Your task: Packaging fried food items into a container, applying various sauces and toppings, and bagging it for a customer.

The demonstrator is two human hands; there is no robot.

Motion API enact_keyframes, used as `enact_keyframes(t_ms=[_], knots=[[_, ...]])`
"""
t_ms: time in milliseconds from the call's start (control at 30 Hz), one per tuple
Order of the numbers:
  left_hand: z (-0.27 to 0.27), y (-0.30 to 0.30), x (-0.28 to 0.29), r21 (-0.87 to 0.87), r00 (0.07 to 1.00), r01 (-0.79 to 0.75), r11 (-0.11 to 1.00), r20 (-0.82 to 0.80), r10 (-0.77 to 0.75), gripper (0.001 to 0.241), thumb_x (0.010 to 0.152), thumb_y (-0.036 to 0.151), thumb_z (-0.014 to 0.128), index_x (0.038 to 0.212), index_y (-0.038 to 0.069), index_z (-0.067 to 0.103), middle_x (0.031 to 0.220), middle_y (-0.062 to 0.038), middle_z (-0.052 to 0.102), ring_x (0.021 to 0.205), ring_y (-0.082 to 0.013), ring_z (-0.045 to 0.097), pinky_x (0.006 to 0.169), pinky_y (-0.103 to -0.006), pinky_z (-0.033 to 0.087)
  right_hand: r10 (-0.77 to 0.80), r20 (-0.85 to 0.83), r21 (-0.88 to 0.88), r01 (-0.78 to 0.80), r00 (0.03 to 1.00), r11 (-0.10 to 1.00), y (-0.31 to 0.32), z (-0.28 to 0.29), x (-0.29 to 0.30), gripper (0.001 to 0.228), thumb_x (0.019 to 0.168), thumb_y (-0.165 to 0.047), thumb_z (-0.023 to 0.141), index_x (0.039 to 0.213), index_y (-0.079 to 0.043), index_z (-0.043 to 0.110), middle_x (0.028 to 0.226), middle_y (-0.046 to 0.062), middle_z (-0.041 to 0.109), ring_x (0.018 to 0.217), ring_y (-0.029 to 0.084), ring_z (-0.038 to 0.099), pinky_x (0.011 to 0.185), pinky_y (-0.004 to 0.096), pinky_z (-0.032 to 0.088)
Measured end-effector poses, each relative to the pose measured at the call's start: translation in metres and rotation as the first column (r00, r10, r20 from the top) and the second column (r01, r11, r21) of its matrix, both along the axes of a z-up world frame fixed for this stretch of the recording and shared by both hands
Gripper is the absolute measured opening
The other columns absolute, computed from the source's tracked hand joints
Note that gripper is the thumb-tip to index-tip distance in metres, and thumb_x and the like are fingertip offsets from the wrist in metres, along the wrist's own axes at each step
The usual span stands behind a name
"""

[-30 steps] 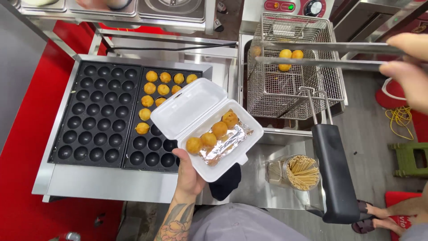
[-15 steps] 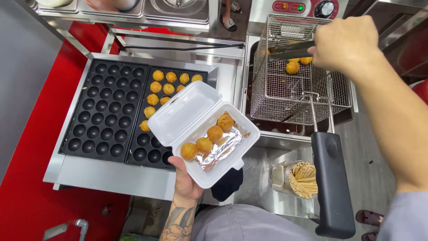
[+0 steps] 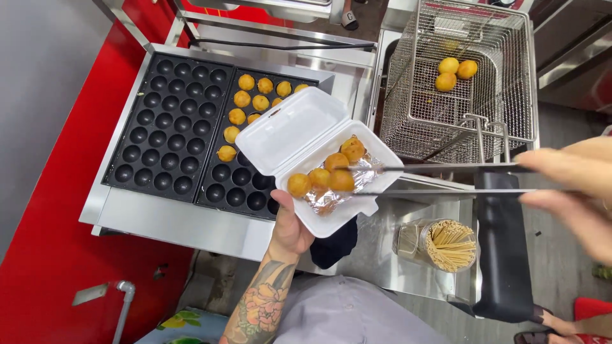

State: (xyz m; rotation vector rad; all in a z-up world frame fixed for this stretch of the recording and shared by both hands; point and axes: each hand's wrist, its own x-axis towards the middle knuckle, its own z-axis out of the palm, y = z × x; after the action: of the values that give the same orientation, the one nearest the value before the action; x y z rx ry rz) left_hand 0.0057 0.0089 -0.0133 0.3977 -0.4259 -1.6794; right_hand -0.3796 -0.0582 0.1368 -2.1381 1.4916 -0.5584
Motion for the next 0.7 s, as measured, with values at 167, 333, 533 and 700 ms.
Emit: enact_keyframes(t_ms=[167, 333, 533, 700], knots=[[0.02, -0.002, -0.003, -0.072, 0.997, 0.033, 0.997, -0.073, -0.038, 0.115, 0.082, 0.08, 0.055, 0.165, 0.009, 0.018, 0.164, -0.016, 0.035, 0.149, -0.0332, 0.041, 0.12, -0.0541, 0.04, 0.288, -0.738, 0.017, -0.409, 0.611, 0.912, 0.022, 0.071, 0.115, 0.049, 0.076, -0.039, 0.076, 0.121, -0.018, 0.075, 0.081, 0.001, 0.075, 0.065, 0.022, 0.074, 0.058, 0.039, 0.057], [0.001, -0.001, -0.001, -0.075, 0.996, 0.014, 0.997, -0.085, -0.02, 0.115, 0.085, 0.082, 0.049, 0.166, 0.007, 0.017, 0.165, -0.017, 0.033, 0.149, -0.0336, 0.039, 0.121, -0.0537, 0.039, 0.308, -0.645, -0.005, -0.407, 0.7, 0.914, 0.014, 0.052, 0.08, 0.05, 0.075, -0.036, 0.079, 0.12, -0.014, 0.076, 0.078, 0.001, 0.073, 0.062, 0.017, 0.072, 0.056, 0.034, 0.056], [-0.006, -0.005, 0.0, -0.058, 0.999, -0.033, 0.998, 0.002, 0.033, 0.112, 0.086, 0.083, 0.039, 0.165, 0.007, 0.018, 0.166, -0.015, 0.034, 0.151, -0.0314, 0.037, 0.123, -0.0498, 0.037, 0.259, -0.798, 0.17, -0.209, 0.544, 0.963, 0.003, 0.057, 0.072, 0.049, 0.08, -0.04, 0.077, 0.128, -0.026, 0.075, 0.073, -0.004, 0.076, 0.064, 0.011, 0.076, 0.063, 0.031, 0.06], [-0.002, -0.007, 0.001, -0.032, 0.998, -0.056, 0.998, 0.012, 0.057, 0.107, 0.088, 0.082, 0.034, 0.164, 0.007, 0.02, 0.165, -0.016, 0.034, 0.15, -0.0333, 0.038, 0.121, -0.0508, 0.038, 0.053, -0.421, -0.132, -0.119, 0.906, 0.984, -0.073, -0.04, -0.136, 0.032, 0.099, -0.025, 0.068, 0.125, -0.008, 0.065, 0.09, 0.008, 0.071, 0.082, 0.017, 0.071, 0.08, 0.035, 0.057]])
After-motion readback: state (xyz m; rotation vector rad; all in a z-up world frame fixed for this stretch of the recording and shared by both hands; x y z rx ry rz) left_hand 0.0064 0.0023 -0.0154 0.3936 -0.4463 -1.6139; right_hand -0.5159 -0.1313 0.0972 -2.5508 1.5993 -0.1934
